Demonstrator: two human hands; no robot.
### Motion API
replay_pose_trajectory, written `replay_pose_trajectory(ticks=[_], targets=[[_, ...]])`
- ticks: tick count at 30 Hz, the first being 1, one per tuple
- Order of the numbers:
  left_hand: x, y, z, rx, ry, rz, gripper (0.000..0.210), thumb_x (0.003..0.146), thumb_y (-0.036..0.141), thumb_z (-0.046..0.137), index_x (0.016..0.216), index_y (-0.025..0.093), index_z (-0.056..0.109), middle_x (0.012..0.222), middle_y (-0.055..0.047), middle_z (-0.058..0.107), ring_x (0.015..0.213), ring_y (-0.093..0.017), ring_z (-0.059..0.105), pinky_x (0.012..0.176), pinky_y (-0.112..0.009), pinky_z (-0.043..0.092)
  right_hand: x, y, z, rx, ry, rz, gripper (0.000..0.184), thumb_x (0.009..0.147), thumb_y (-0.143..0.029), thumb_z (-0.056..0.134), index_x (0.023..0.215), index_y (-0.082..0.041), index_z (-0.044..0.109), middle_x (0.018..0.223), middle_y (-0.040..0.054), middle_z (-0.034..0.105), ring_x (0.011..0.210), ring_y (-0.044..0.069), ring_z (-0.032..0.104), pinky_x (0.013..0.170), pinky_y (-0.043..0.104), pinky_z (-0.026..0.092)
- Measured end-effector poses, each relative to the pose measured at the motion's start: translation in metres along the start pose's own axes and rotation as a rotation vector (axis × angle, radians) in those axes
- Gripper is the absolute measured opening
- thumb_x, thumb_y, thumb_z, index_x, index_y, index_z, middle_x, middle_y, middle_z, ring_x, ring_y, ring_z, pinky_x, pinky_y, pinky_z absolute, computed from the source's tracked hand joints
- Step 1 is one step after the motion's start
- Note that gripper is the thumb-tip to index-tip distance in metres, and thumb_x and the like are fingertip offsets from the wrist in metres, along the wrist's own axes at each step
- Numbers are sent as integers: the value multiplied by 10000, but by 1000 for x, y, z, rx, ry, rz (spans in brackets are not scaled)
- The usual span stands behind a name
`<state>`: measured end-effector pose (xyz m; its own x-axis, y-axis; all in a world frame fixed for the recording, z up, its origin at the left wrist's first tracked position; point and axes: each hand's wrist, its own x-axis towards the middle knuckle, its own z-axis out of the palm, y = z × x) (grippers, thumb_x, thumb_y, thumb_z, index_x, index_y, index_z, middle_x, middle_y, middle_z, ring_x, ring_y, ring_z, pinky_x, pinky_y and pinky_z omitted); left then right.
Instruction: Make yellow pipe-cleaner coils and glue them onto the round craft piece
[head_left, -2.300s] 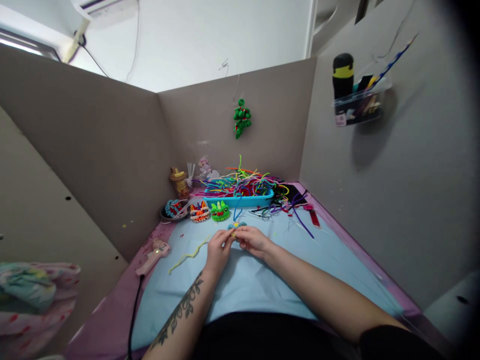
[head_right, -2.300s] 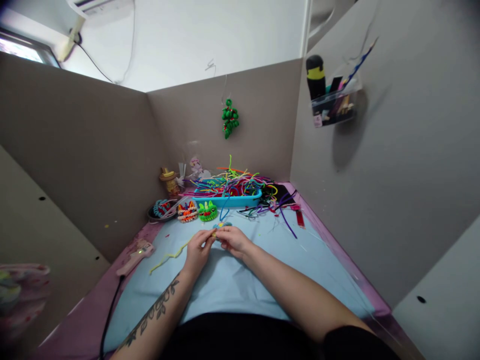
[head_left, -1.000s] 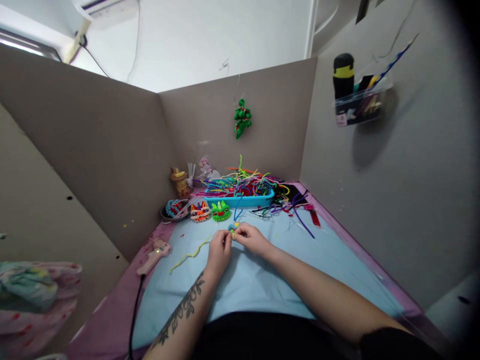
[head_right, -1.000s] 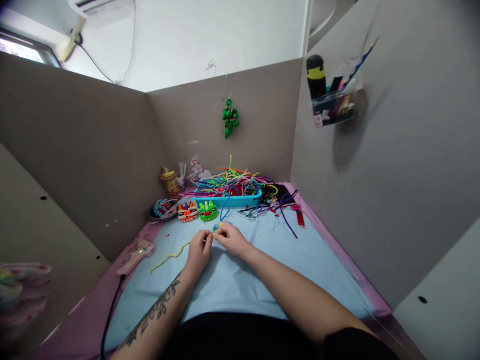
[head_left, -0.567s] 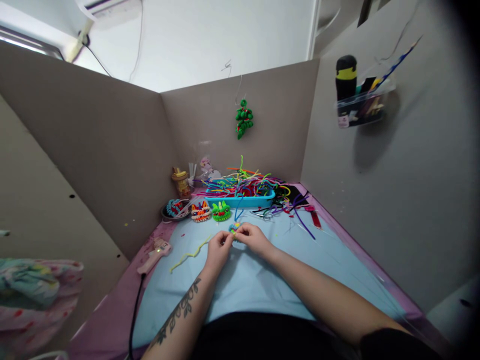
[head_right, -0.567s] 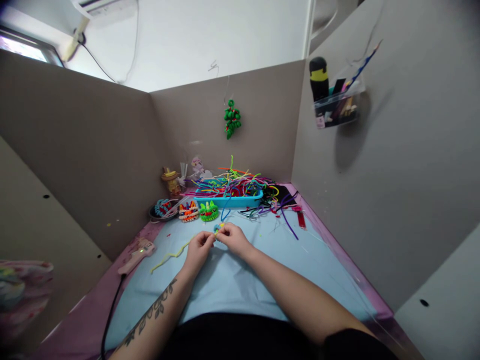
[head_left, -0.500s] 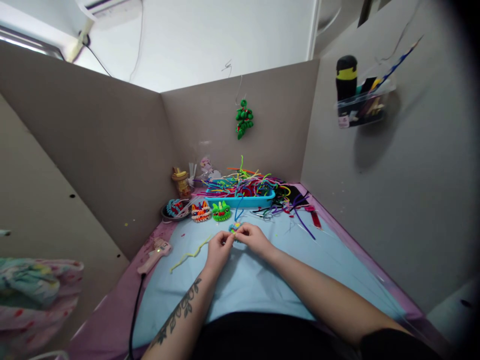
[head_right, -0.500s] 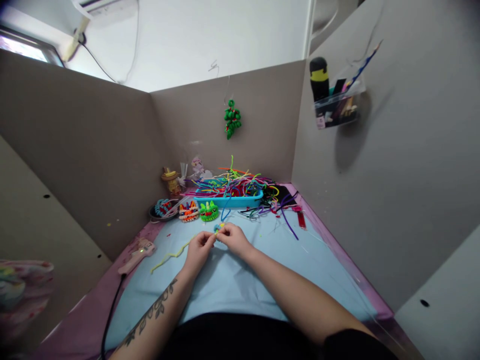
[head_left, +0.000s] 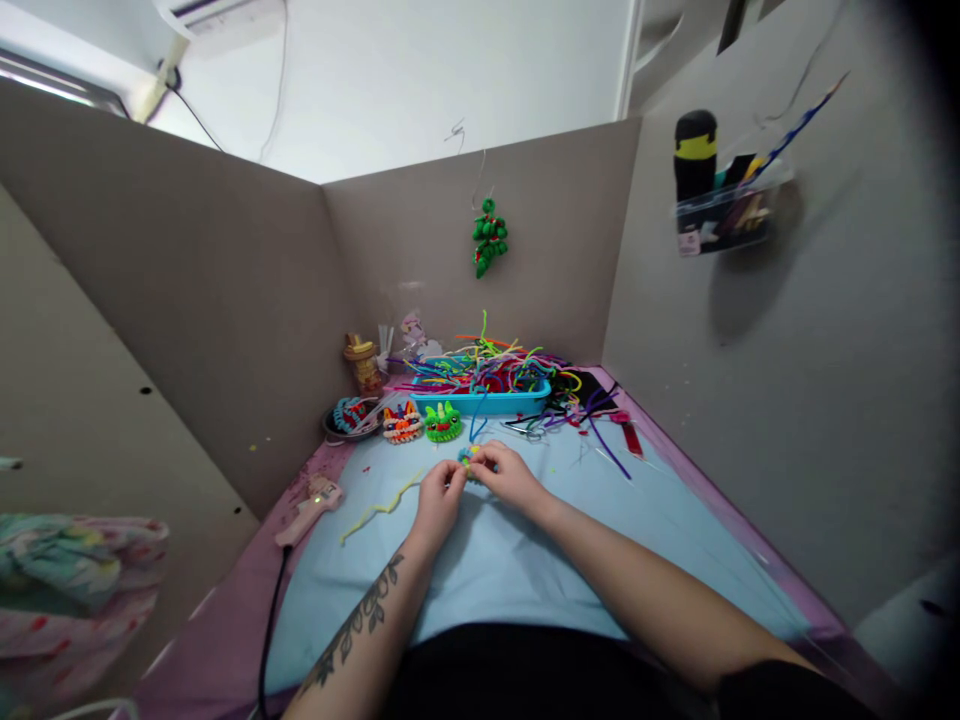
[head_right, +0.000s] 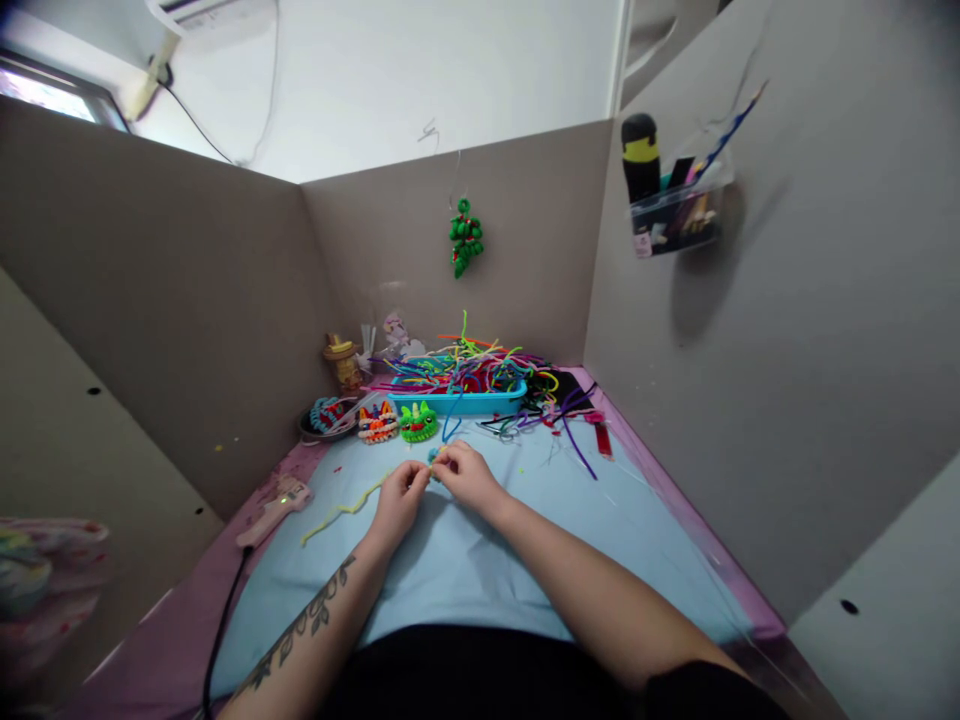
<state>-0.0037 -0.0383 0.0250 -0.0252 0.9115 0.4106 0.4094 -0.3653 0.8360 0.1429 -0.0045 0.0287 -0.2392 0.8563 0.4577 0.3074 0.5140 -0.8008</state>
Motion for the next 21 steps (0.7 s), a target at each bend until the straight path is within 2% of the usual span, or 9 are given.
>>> replay_pose_trajectory(ticks=[4, 10, 17, 21], targets=[[-1, 0, 2, 9, -9, 7, 222, 798, 349, 509, 669, 176, 561, 621, 9, 557, 603, -139, 494, 586, -243, 387, -2, -3, 5, -55, 7, -31, 191, 778, -123, 526, 597, -184, 537, 690, 1, 503, 732, 158, 505, 713, 275, 402], [-1, -2, 6, 25, 32, -11, 202, 772, 327, 518, 646, 177, 571, 612, 1, 566, 599, -146, 490, 595, -254, 372, -5, -1, 14, -102, 64, -2, 163, 784, -102, 484, 659, -195, 532, 780, 29, 512, 768, 171, 491, 746, 293, 393], [1, -5, 1, -39, 64, -62, 228, 786, 359, 514, 666, 171, 563, 596, 14, 549, 580, -140, 496, 578, -249, 389, 2, 11, 10, -23, 45, 57, 183, 799, -260, 526, 645, -182, 586, 727, 22, 546, 698, 157, 525, 662, 269, 411], [1, -5, 1, -77, 70, -78, 234, 775, 366, 531, 654, 168, 559, 584, 18, 545, 570, -133, 490, 564, -244, 391, 2, 12, 10, 13, 13, 70, 178, 762, -307, 586, 643, -176, 603, 672, 10, 552, 651, 149, 520, 627, 260, 408]])
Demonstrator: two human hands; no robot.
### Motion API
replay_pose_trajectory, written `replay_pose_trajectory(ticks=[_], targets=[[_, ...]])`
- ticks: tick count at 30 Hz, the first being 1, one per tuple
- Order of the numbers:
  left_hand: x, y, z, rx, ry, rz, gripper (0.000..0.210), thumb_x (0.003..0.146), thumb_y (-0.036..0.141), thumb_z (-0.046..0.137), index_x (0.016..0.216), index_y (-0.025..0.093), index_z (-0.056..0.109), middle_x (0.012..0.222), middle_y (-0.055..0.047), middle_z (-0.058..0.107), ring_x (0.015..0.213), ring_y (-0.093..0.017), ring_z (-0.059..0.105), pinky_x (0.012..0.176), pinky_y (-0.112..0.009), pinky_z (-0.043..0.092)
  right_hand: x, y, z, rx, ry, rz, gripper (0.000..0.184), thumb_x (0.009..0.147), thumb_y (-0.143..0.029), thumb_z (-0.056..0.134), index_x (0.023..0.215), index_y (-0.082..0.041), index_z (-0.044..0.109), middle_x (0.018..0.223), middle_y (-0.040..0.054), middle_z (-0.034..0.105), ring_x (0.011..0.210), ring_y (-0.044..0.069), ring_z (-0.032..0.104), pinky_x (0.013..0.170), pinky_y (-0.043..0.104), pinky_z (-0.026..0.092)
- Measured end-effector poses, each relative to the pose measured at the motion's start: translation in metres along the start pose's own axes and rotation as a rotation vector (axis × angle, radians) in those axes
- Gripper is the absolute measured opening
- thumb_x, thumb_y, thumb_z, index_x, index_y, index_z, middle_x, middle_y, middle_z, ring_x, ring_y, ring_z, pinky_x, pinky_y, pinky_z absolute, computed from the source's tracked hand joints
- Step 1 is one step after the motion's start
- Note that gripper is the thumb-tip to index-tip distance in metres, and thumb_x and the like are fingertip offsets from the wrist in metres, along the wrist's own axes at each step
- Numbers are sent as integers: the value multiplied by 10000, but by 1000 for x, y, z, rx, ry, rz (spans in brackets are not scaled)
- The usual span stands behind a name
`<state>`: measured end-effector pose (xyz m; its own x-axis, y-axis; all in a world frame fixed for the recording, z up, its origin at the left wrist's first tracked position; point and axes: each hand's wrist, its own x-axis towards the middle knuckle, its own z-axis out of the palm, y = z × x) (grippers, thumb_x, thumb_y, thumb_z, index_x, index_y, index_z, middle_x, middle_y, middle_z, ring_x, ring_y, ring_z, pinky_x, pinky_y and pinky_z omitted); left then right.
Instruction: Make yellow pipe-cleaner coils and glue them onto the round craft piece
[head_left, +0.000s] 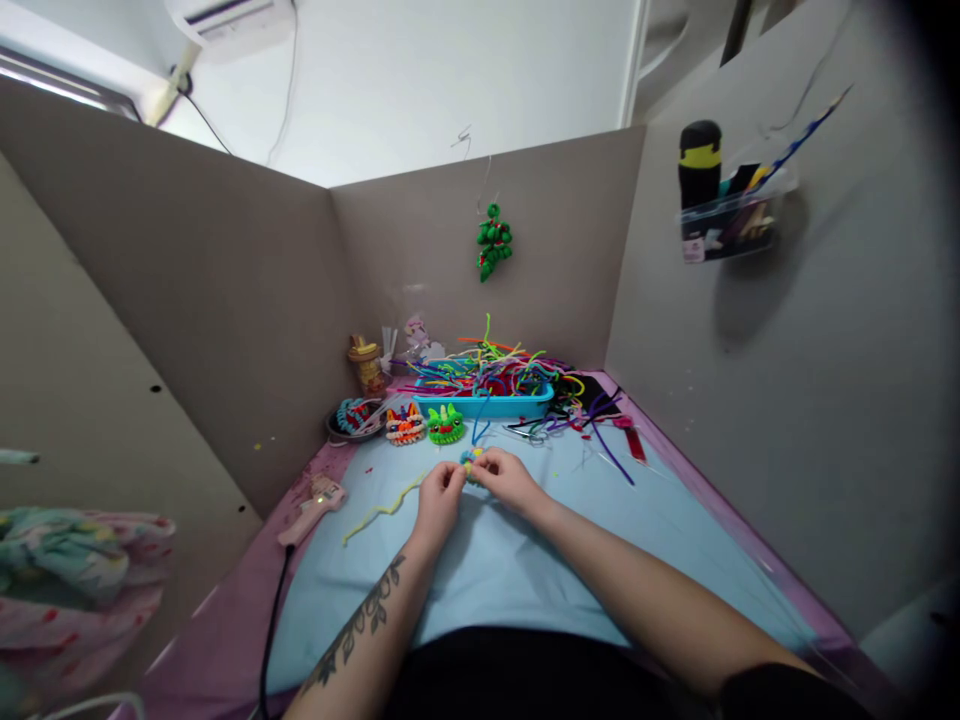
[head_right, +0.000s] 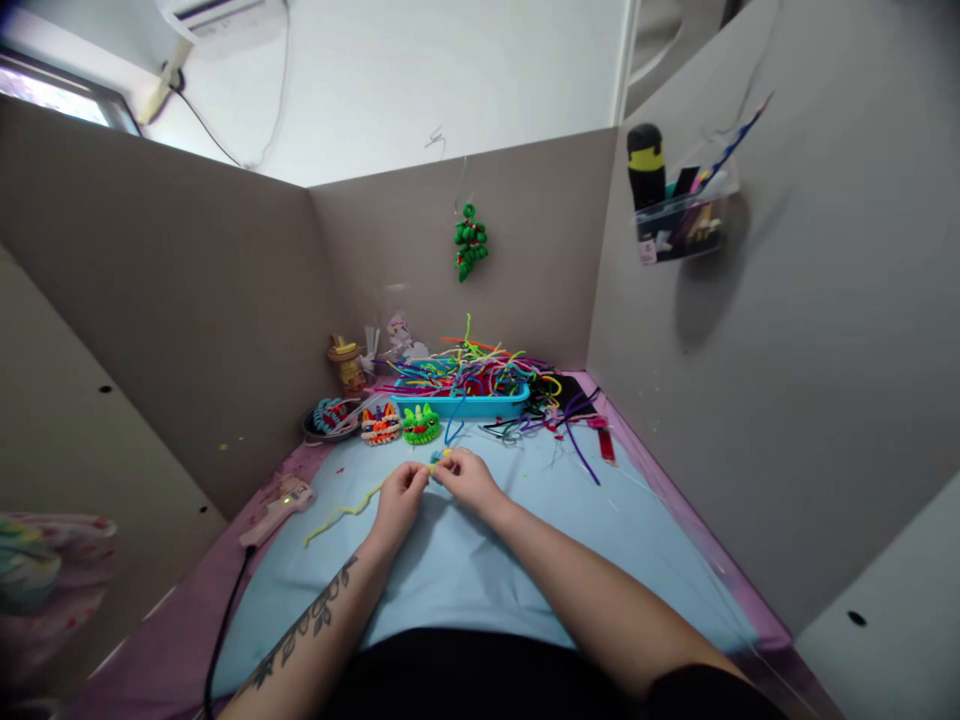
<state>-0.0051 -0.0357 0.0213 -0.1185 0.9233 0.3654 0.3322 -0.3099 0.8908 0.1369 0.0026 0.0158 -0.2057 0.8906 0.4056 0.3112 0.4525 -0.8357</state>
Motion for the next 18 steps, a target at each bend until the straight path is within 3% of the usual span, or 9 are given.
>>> replay_pose_trajectory(ticks=[8, 18], targets=[[1, 1, 5, -36, -11, -26, 250, 760, 379, 540, 634, 163, 561, 553, 27, 527, 547, -124, 470, 544, -236, 382, -6, -17, 5, -22, 81, -65, 161, 732, -144, 515, 581, -197, 526, 718, 20, 506, 766, 177, 497, 749, 289, 391], [2, -2, 1, -36, 1, -19, 252, 792, 392, 534, 755, 157, 616, 614, 4, 576, 588, -138, 526, 567, -240, 413, 0, -6, -5, 10, 36, 29, 201, 750, -245, 563, 561, -175, 550, 636, -2, 521, 642, 149, 510, 624, 261, 398]])
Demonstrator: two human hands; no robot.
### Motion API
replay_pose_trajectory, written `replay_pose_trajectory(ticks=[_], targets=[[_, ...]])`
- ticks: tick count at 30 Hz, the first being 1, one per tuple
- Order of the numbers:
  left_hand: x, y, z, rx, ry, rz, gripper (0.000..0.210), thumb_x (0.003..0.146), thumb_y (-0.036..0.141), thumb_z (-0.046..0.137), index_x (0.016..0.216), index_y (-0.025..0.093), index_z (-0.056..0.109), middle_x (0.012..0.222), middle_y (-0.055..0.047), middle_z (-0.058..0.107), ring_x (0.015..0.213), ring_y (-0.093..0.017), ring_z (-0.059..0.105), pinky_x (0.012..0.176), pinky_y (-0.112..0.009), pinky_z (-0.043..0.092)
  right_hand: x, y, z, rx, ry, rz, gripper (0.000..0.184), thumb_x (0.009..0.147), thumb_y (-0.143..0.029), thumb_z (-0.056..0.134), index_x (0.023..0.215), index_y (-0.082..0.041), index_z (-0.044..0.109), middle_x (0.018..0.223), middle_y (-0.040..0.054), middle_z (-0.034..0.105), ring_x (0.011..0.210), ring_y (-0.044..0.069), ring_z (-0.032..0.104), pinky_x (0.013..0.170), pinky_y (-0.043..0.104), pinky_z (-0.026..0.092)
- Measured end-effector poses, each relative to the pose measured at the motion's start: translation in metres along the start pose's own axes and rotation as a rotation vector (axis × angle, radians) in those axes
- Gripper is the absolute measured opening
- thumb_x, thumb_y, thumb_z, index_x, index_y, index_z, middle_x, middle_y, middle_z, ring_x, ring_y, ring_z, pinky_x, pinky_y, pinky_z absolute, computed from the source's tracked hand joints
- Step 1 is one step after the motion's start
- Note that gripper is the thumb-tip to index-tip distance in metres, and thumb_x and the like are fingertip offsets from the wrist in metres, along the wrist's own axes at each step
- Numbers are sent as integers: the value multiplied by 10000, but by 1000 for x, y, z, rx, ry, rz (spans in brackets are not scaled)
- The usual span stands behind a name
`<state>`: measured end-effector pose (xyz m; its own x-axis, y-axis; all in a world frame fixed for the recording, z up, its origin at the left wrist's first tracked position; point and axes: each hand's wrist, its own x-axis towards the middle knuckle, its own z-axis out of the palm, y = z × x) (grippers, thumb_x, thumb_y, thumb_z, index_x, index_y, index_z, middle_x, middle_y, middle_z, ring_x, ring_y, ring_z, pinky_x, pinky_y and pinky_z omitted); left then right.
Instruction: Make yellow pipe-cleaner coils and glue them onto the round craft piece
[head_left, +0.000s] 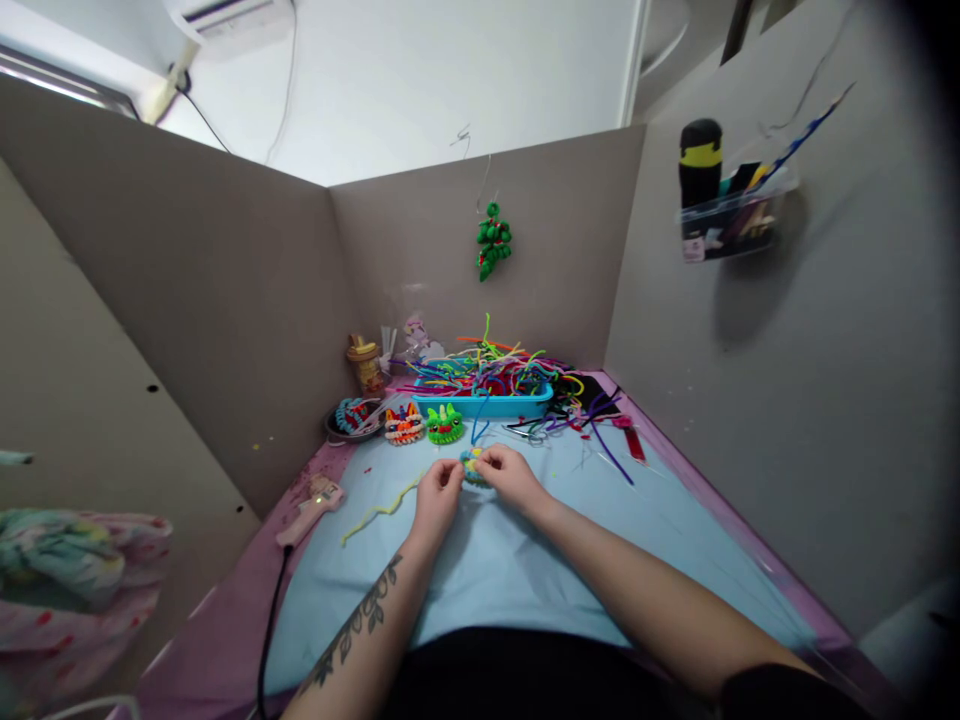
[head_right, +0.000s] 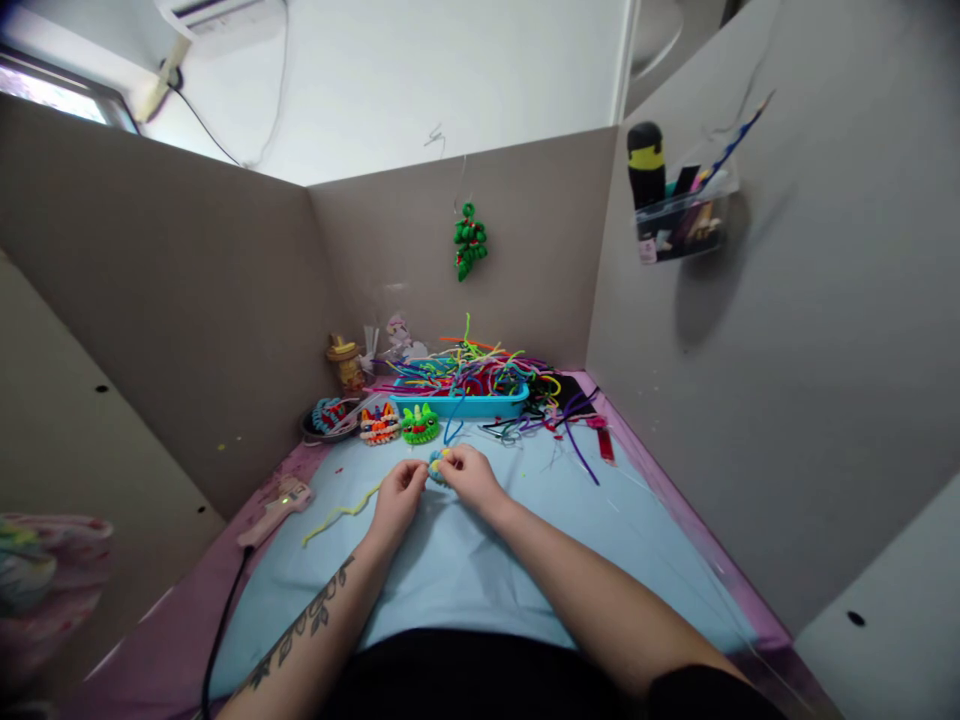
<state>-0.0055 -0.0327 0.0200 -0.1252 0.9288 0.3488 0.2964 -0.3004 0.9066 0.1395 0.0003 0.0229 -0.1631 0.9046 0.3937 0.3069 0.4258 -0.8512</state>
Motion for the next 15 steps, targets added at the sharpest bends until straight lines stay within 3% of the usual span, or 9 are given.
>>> replay_pose_trajectory(ticks=[15], targets=[[-3, 1, 1, 132, -5, 111, 187, 774, 304, 524, 635, 182, 548, 614, 10, 549, 615, -145, 497, 597, -248, 392, -8, -5, 5, 10, -32, -18, 202, 748, -236, 592, 556, -181, 561, 653, -2, 521, 667, 151, 516, 653, 264, 402]])
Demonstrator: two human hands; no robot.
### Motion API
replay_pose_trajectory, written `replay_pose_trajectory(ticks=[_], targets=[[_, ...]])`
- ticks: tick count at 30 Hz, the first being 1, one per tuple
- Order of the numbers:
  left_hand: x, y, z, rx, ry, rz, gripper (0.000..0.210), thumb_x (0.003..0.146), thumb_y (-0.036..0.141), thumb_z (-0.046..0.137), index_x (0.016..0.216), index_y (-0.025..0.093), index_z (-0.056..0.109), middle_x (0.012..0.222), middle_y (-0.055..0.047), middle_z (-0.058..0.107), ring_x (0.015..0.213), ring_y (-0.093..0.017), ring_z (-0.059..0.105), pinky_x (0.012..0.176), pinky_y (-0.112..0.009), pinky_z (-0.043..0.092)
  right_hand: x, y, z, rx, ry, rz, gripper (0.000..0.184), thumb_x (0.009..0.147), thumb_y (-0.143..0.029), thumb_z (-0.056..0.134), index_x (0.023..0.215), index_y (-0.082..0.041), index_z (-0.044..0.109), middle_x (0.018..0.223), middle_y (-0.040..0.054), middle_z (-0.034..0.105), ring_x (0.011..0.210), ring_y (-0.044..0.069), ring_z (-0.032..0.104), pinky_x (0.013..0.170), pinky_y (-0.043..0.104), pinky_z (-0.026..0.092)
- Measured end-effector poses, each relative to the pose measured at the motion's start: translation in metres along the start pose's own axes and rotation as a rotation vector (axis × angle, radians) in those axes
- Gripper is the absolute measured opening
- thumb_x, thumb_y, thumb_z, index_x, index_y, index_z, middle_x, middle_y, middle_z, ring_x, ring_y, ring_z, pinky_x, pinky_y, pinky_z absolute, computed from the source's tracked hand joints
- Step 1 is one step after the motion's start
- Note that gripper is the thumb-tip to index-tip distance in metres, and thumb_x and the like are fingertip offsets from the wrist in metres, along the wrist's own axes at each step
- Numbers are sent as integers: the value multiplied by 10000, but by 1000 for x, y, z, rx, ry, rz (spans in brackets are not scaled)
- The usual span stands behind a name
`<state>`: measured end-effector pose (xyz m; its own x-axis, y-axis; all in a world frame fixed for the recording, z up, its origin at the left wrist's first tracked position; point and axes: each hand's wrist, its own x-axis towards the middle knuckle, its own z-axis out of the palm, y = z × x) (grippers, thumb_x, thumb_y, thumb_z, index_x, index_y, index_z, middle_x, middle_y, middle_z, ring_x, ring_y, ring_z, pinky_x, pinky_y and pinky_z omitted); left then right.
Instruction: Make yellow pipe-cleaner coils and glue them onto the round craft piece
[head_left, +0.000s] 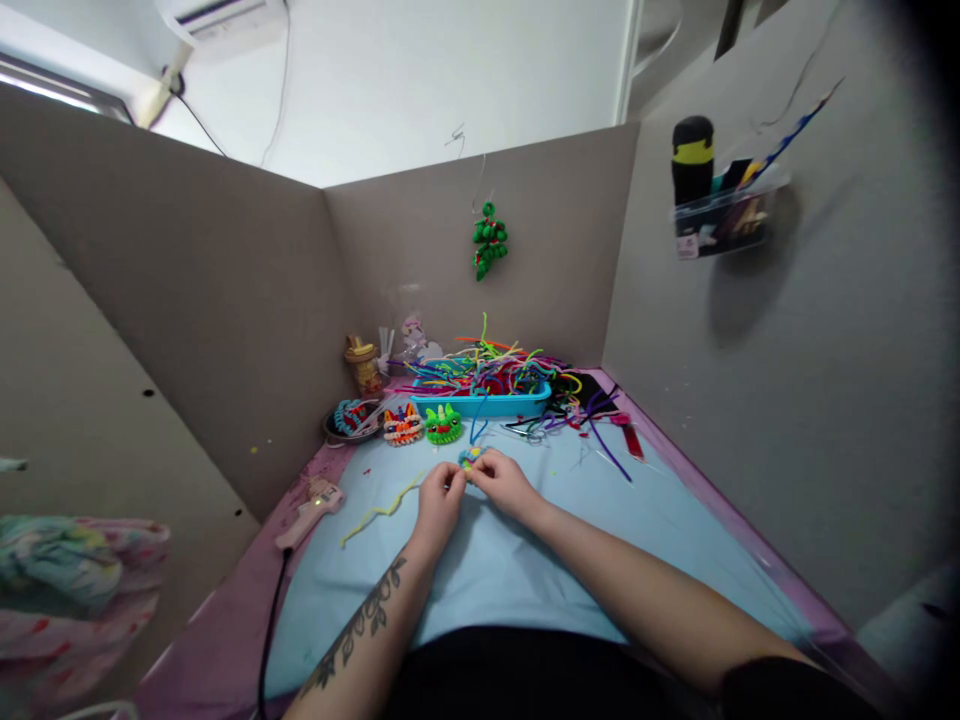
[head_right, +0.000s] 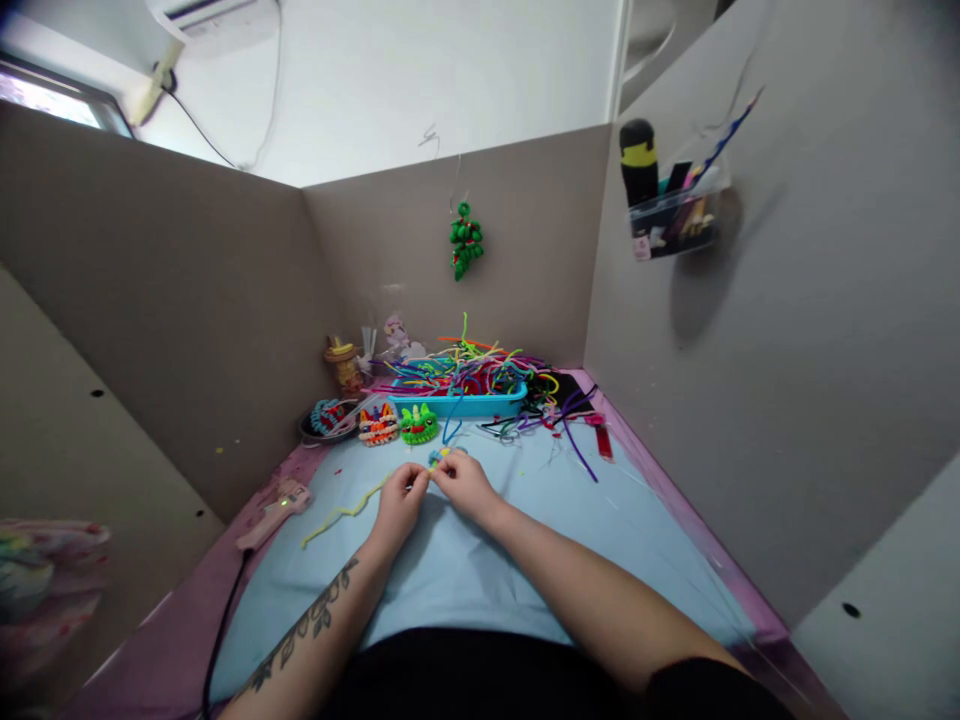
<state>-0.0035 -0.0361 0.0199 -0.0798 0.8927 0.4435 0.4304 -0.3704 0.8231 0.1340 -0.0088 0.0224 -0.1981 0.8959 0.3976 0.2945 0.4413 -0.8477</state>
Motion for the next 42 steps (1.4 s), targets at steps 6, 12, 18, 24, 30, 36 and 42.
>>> replay_pose_trajectory(ticks=[6, 12, 18, 24, 30, 36, 42], targets=[[0, -2, 0, 39, -11, 39, 191, 789, 315, 516, 653, 185, 546, 633, 4, 553, 624, -151, 504, 599, -250, 394, 4, 2, -2, 14, 1, 23, 100, 712, -203, 617, 615, -178, 617, 694, 6, 560, 699, 157, 521, 668, 269, 409], [-1, -2, 2, 78, -45, 113, 175, 814, 276, 519, 686, 180, 591, 677, -17, 594, 663, -156, 544, 628, -260, 420, 8, 0, -10, 96, -35, 70, 107, 653, -184, 637, 555, -183, 594, 631, -11, 550, 656, 144, 488, 626, 253, 377], [-4, 0, 1, 108, 3, 196, 238, 760, 252, 637, 984, 171, 640, 897, -61, 622, 654, -136, 551, 574, -246, 452, 5, 0, -7, 326, -75, 223, 192, 681, -325, 589, 577, -172, 537, 552, -33, 498, 524, 105, 420, 515, 234, 331], [-8, 1, -2, 160, 60, 286, 171, 841, 247, 576, 973, 197, 672, 875, -60, 636, 742, -155, 588, 670, -270, 487, -1, -5, 2, 536, -115, 400, 252, 644, -404, 638, 605, -175, 541, 457, -73, 379, 402, 60, 262, 396, 209, 161], [-9, 1, -2, 212, 73, 351, 151, 866, 258, 556, 899, 197, 690, 809, -43, 642, 750, -159, 601, 722, -288, 495, -3, -8, 3, 645, -97, 480, 290, 587, -403, 695, 572, -179, 513, 434, -85, 354, 396, 48, 245, 393, 208, 113], [-11, 3, -1, 256, 58, 388, 167, 886, 246, 527, 841, 184, 675, 758, -29, 608, 703, -143, 584, 680, -267, 491, -4, -6, 4, 712, -88, 499, 313, 553, -405, 719, 552, -176, 506, 423, -85, 355, 402, 43, 245, 393, 205, 108], [-9, 2, 0, 286, 78, 406, 167, 895, 221, 505, 897, 178, 667, 791, -40, 614, 734, -149, 594, 703, -277, 502, -3, -5, 5, 744, -90, 505, 312, 550, -397, 733, 562, -175, 515, 416, -86, 357, 397, 43, 246, 390, 207, 103]])
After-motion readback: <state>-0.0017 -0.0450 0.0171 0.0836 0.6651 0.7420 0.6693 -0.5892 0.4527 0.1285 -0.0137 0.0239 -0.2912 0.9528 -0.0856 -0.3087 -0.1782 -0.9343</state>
